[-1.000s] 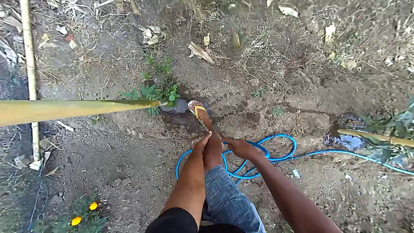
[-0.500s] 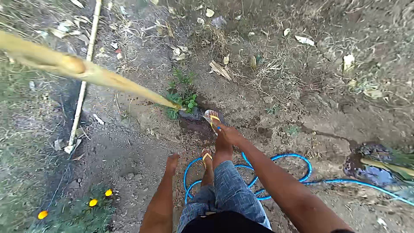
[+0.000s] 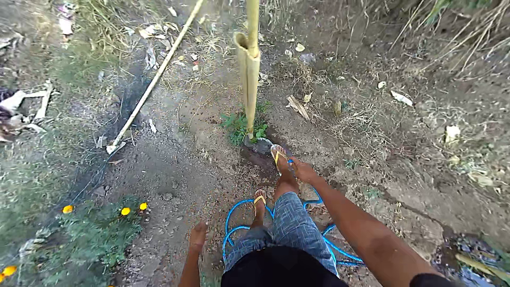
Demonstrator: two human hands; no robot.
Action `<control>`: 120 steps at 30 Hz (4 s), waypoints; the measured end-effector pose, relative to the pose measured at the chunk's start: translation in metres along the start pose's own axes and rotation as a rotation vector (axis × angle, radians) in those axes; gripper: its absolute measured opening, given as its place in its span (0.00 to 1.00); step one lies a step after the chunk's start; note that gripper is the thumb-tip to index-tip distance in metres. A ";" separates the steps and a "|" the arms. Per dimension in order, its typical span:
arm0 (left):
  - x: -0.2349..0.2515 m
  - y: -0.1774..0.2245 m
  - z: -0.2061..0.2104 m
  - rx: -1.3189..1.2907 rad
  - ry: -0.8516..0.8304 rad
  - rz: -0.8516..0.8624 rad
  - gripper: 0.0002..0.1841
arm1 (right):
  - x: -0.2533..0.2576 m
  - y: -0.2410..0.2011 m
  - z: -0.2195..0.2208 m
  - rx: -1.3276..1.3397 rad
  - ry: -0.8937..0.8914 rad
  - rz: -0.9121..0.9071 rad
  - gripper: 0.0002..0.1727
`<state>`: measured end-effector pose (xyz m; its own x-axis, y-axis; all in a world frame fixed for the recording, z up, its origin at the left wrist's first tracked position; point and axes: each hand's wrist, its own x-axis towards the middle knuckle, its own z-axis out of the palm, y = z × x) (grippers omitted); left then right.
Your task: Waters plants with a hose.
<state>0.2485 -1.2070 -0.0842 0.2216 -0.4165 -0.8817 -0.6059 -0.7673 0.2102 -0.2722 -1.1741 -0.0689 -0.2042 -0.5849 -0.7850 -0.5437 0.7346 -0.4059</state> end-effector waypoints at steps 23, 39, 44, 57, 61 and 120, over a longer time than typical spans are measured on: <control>-0.046 -0.149 -0.045 -0.178 0.038 -0.078 0.24 | -0.077 0.023 0.025 -0.164 -0.029 0.124 0.25; -0.054 -0.132 -0.043 -0.134 0.043 -0.072 0.22 | -0.068 0.010 0.036 -0.162 0.029 0.188 0.25; -0.056 -0.124 -0.043 -0.158 0.034 -0.020 0.23 | -0.069 0.013 0.037 -0.140 0.050 0.167 0.25; -0.064 -0.136 -0.055 -0.121 0.036 -0.071 0.23 | -0.058 0.023 0.038 -0.094 0.060 0.217 0.27; -0.057 -0.127 -0.059 -0.085 0.045 -0.062 0.23 | -0.062 0.028 0.043 -0.040 0.049 0.218 0.27; -0.267 -0.273 0.158 -0.334 0.032 0.224 0.22 | -0.239 0.172 0.116 -0.042 0.123 -0.119 0.26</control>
<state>0.2339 -0.8091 0.0270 0.1389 -0.6020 -0.7863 -0.3616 -0.7700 0.5256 -0.2229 -0.8678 -0.0055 -0.2334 -0.7062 -0.6685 -0.6030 0.6444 -0.4702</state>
